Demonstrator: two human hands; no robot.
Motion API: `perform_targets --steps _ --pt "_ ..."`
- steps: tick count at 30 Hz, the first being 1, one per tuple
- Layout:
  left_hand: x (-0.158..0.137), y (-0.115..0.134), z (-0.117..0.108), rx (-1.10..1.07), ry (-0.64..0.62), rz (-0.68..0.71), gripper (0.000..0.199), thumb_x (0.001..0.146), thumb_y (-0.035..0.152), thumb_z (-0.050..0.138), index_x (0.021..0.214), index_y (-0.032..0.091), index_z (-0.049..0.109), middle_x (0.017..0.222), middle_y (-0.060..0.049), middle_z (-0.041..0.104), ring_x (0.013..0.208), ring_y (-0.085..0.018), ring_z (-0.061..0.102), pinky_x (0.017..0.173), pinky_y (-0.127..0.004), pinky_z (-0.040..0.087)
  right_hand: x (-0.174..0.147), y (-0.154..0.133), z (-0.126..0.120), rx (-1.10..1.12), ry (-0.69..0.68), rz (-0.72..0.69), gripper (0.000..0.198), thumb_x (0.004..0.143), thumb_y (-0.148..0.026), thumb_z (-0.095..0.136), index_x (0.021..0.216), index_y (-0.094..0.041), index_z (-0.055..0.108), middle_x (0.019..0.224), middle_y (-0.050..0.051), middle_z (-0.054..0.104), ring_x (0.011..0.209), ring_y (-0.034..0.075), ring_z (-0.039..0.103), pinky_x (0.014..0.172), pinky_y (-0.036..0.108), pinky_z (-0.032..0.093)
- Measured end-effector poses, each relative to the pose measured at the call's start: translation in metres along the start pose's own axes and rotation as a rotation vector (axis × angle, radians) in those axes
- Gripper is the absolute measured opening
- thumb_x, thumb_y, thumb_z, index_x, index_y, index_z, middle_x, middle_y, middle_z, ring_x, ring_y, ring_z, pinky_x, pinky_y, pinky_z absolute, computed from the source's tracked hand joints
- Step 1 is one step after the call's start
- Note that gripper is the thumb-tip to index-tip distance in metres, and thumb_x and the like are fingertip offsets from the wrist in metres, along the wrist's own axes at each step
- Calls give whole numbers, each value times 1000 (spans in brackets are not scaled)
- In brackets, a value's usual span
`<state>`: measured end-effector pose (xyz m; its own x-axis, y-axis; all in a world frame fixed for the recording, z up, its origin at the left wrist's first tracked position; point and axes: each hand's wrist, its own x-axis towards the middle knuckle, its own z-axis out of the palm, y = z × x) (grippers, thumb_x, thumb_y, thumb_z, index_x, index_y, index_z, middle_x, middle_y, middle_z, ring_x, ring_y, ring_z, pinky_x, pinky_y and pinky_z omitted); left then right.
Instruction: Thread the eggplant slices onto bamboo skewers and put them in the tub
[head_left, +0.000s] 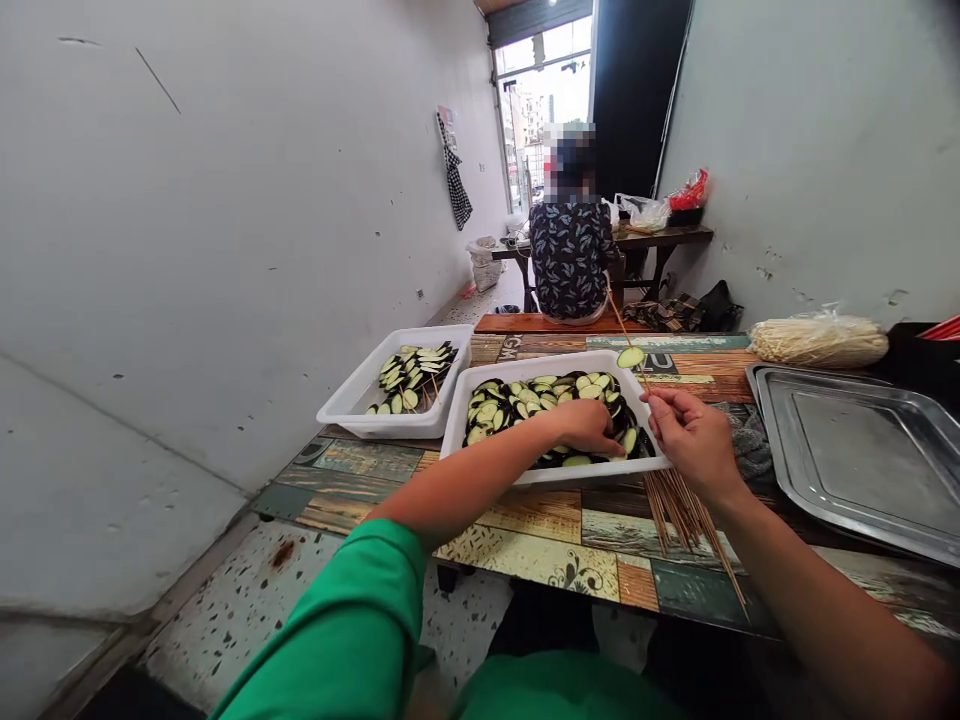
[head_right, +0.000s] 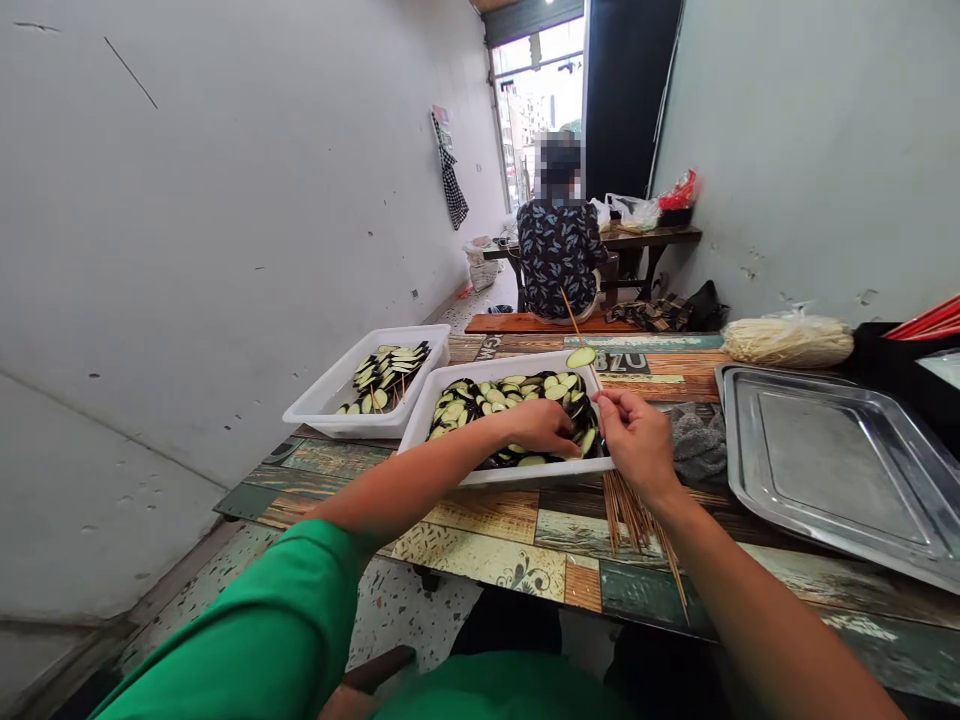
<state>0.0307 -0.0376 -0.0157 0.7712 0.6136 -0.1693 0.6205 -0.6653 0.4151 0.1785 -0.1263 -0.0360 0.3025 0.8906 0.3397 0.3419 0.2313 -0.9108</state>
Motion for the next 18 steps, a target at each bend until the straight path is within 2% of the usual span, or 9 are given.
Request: perform_targets --steps 4,8,10,14,18 --pt "4 -18 -1 -314 -73 49 14 64 28 74 70 17 67 67 1 63 63 -10 53 62 -21 37 0 0 1 3 -8 9 37 80 -45 56 93 -13 66 56 -1 53 49 10 45 43 22 33" --pt "9 -35 -5 -887 -145 -13 23 71 36 70 75 15 60 69 0 65 60 -7 55 57 -18 40 -1 -2 1 -9 -25 18 39 78 -47 56 92 -12 67 54 -1 53 45 10 43 41 22 32" --pt "13 -40 -10 -1154 -40 -38 25 74 35 69 80 15 58 74 -4 66 58 -7 57 53 -17 39 0 -4 -1 -28 -69 22 40 78 -47 56 92 -12 67 52 -2 52 42 9 42 40 23 31" --pt "17 -49 -25 -1498 347 -175 9 81 20 63 84 13 59 68 -2 60 50 -3 50 46 -13 37 1 -5 -5 -95 -183 13 38 79 -45 53 93 -12 67 50 -2 52 39 9 41 38 23 31" --pt "15 -55 -35 -1736 440 -304 9 86 10 53 82 10 61 73 -4 60 63 -8 59 56 -17 49 1 -3 -8 -179 -217 11 39 79 -44 52 96 -12 69 48 -2 53 36 10 41 36 23 30"
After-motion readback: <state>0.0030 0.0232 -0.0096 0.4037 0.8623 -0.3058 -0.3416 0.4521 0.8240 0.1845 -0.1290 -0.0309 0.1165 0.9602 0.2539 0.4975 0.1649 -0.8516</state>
